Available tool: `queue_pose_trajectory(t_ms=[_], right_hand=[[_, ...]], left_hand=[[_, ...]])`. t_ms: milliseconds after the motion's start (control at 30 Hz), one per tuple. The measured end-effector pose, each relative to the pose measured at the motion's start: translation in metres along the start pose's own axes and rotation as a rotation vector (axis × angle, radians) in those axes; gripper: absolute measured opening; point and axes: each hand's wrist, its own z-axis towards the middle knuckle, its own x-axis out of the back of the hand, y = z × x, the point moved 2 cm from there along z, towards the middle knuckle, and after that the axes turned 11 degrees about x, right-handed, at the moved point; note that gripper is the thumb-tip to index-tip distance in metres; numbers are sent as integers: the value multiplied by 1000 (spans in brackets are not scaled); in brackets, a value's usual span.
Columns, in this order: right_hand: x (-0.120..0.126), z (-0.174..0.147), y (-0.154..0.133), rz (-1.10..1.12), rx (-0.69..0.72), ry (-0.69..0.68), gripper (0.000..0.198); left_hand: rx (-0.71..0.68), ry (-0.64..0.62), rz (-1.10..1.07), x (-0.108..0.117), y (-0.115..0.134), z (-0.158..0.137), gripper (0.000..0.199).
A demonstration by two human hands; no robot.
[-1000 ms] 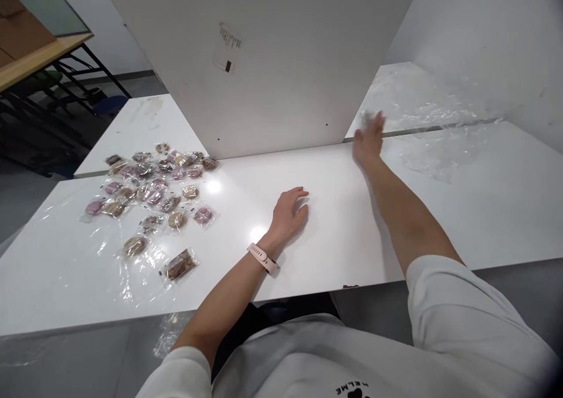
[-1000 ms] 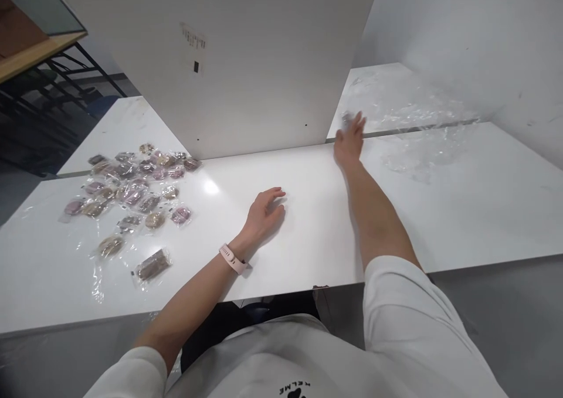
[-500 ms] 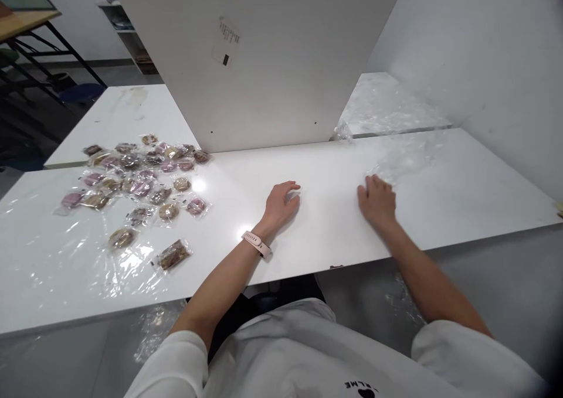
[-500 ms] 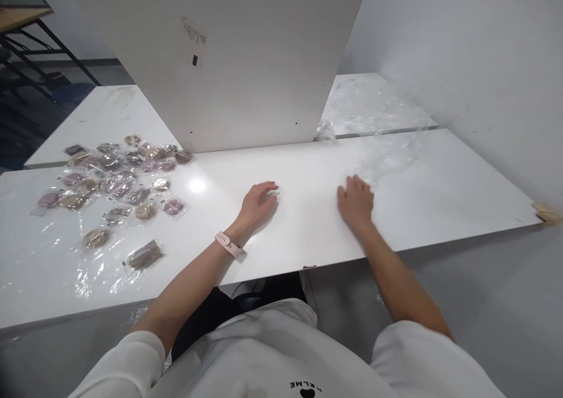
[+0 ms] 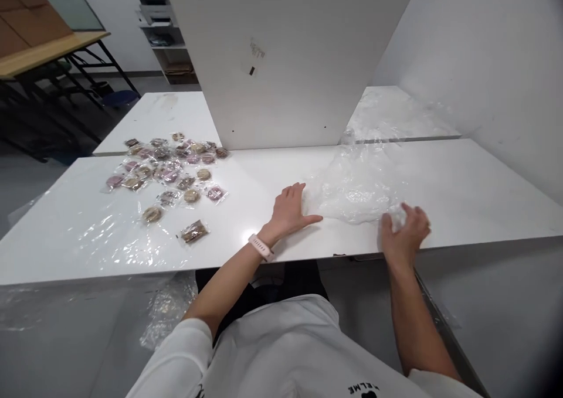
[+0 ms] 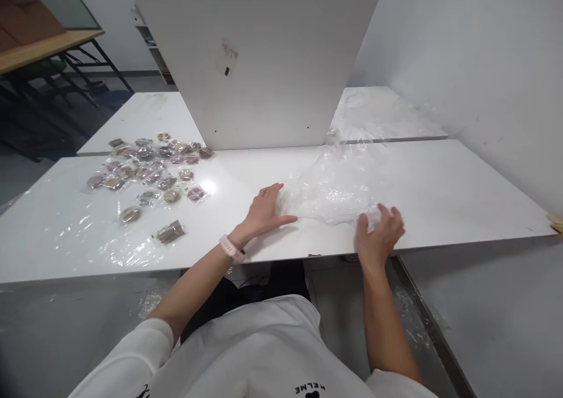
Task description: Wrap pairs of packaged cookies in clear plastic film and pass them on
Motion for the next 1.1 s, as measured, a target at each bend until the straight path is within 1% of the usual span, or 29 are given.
queue_pose_trajectory(t_ms=[33, 100, 133, 167, 200, 233, 267, 333, 367, 400, 433, 467, 500, 533, 567, 600, 633, 700, 767, 833, 867, 900, 967, 1000, 1033, 1100], right_hand=[[-4, 3, -1, -3, 9, -7, 63], [-2, -4, -19, 24, 52, 45, 53], [2, -14, -33, 55, 125, 22, 49], [11, -26, -48, 99, 200, -21, 46], [22, -39, -61, 164, 260, -89, 44], [36, -50, -71, 256, 301, -194, 43], [52, -59, -78, 375, 329, -340, 43], [83, -65, -85, 626, 337, -635, 39], [95, -59, -85, 714, 316, -713, 36], [103, -48, -85, 755, 283, -715, 34], [105, -33, -85, 751, 249, -650, 33], [100, -15, -86, 713, 235, -552, 34], [89, 4, -89, 655, 254, -453, 37], [71, 21, -94, 590, 304, -386, 41], [48, 37, -100, 536, 402, -380, 46], [23, 50, -107, 468, 492, -394, 51], [-4, 62, -111, 387, 539, -431, 53], [-53, 81, -114, 251, 564, -491, 56], [-86, 97, -111, 159, 518, -484, 59], [-102, 111, -107, 114, 445, -430, 62], [-106, 116, -105, 103, 408, -407, 63], [-108, 120, -103, 100, 380, -391, 64], [-108, 123, -103, 114, 349, -365, 61], [-106, 122, -103, 128, 347, -351, 59], [-105, 120, -104, 145, 353, -335, 57], [-103, 116, -106, 174, 361, -311, 54]], left_hand=[[8, 34, 48, -7, 2, 7, 79], [95, 83, 50, -12, 3, 24, 44], [155, 83, 2, -10, 0, 31, 28], [208, 70, -65, -5, -5, 36, 20], [247, 53, -132, 4, -12, 38, 18], [270, 37, -180, 16, -20, 39, 20], [280, 28, -194, 29, -28, 37, 23], [284, 19, -89, 60, -44, 32, 27], [299, 19, 5, 76, -51, 29, 27], [313, 26, 102, 91, -56, 27, 27], [315, 40, 186, 105, -59, 24, 26], [294, 70, 246, 118, -60, 22, 30], [250, 114, 280, 129, -59, 19, 39], [192, 170, 289, 140, -58, 14, 48], [137, 235, 282, 150, -58, 8, 54], [99, 305, 270, 159, -60, -1, 55], [92, 379, 264, 166, -64, -11, 53], [161, 500, 286, 174, -80, -39, 50], [288, 562, 336, 170, -103, -71, 58], [400, 538, 376, 155, -127, -101, 73], [427, 502, 392, 145, -137, -114, 77], [423, 468, 408, 134, -145, -125, 73], [377, 448, 432, 119, -152, -139, 51], [351, 448, 439, 115, -152, -140, 39], [334, 450, 440, 114, -151, -139, 32], [324, 450, 432, 119, -146, -126, 29]])
